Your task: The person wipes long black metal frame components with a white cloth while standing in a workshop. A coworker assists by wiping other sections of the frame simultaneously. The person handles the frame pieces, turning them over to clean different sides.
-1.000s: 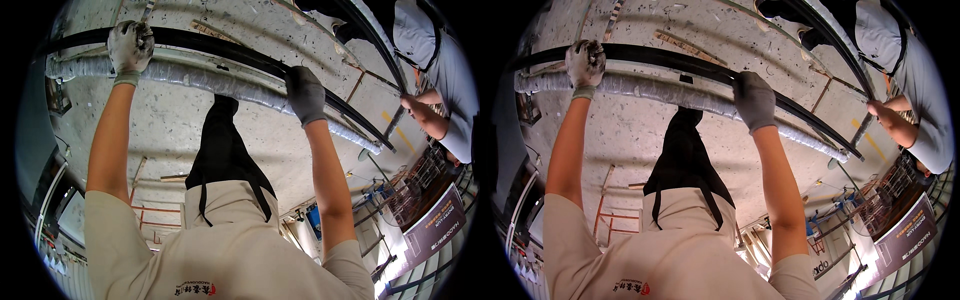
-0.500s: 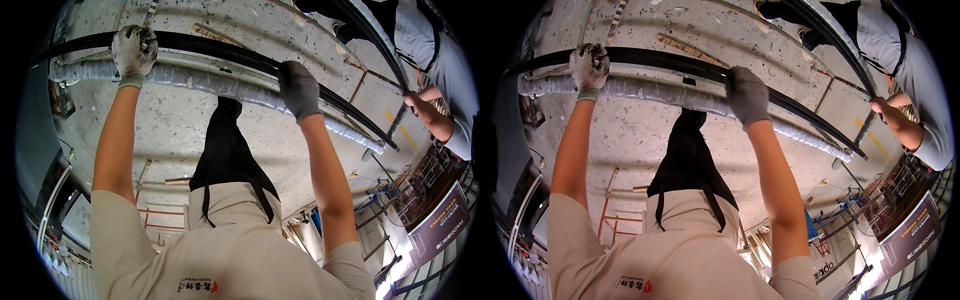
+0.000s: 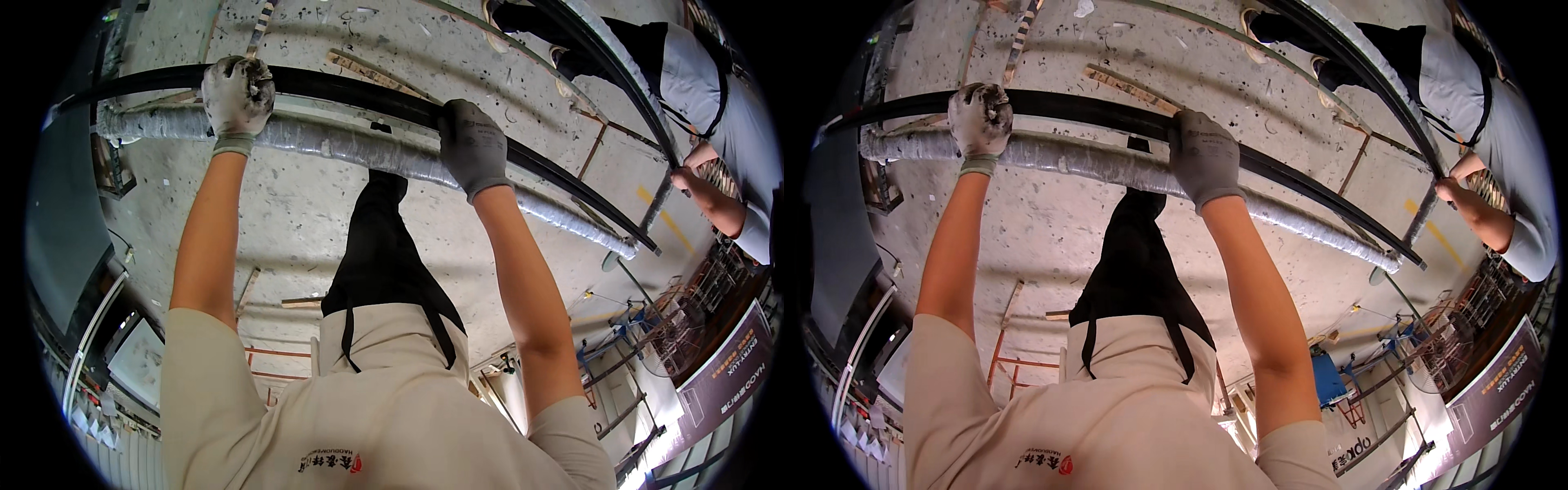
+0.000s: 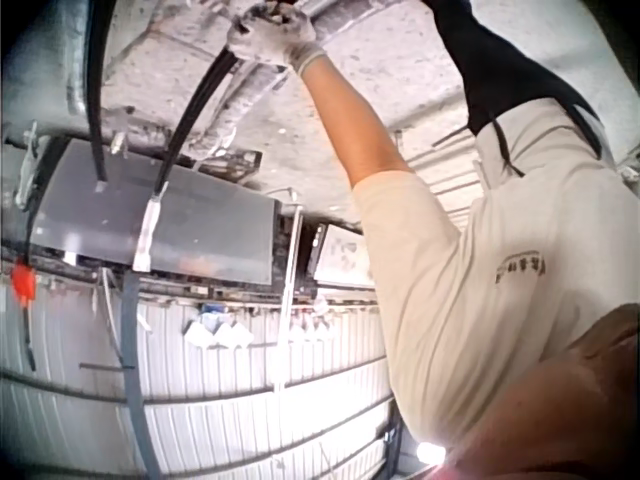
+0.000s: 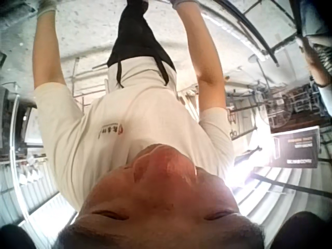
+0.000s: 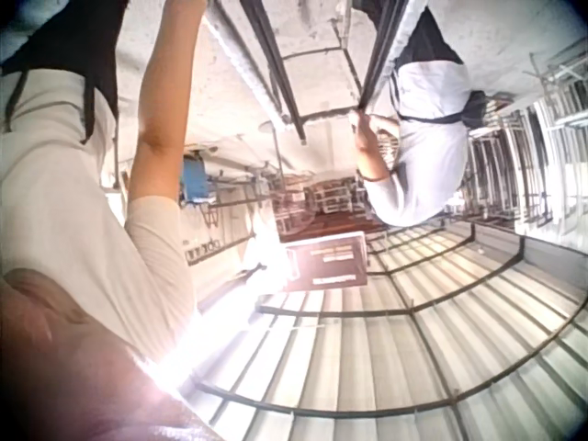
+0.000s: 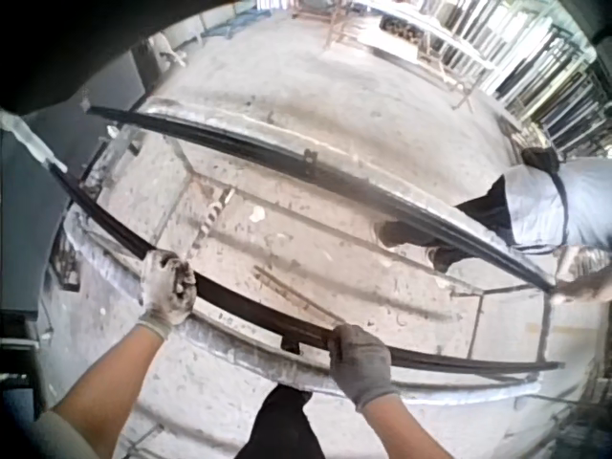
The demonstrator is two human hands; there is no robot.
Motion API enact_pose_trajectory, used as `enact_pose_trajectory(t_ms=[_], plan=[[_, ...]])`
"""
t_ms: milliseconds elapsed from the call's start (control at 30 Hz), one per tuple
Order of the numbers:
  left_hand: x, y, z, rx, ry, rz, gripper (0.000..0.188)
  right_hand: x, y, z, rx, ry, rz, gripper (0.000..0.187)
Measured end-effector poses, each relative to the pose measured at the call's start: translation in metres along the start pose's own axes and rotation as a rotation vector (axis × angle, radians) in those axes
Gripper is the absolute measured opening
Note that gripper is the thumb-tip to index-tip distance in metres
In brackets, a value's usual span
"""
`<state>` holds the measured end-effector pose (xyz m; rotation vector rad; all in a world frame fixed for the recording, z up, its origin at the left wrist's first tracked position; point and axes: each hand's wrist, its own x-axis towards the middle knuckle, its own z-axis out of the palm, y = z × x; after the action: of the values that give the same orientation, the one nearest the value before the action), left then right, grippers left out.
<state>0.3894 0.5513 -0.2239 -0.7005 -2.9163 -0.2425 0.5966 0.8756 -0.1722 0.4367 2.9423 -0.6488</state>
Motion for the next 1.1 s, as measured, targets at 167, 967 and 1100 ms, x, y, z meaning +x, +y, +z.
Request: enact_pose_trajectory(t_ms=[167,967,1100], plan=[[0.0,-0.001,-0.001,0.006,0.046,0.048,0.041,-0.014,0.027,-0.017,-0.022,-0.003,0.023,0.012],[0.001,0.0,-0.002,-0.113,0.096,0.07,0.032,0.036,0.036,-0.048,-0.109,-0.611,0.009,0.053],[-0.001,0.0,0.0,-0.151,0.209,0.039,0.034,0.026,0.04,-0.045,-0.148,-0.297,-0.029,0.046]])
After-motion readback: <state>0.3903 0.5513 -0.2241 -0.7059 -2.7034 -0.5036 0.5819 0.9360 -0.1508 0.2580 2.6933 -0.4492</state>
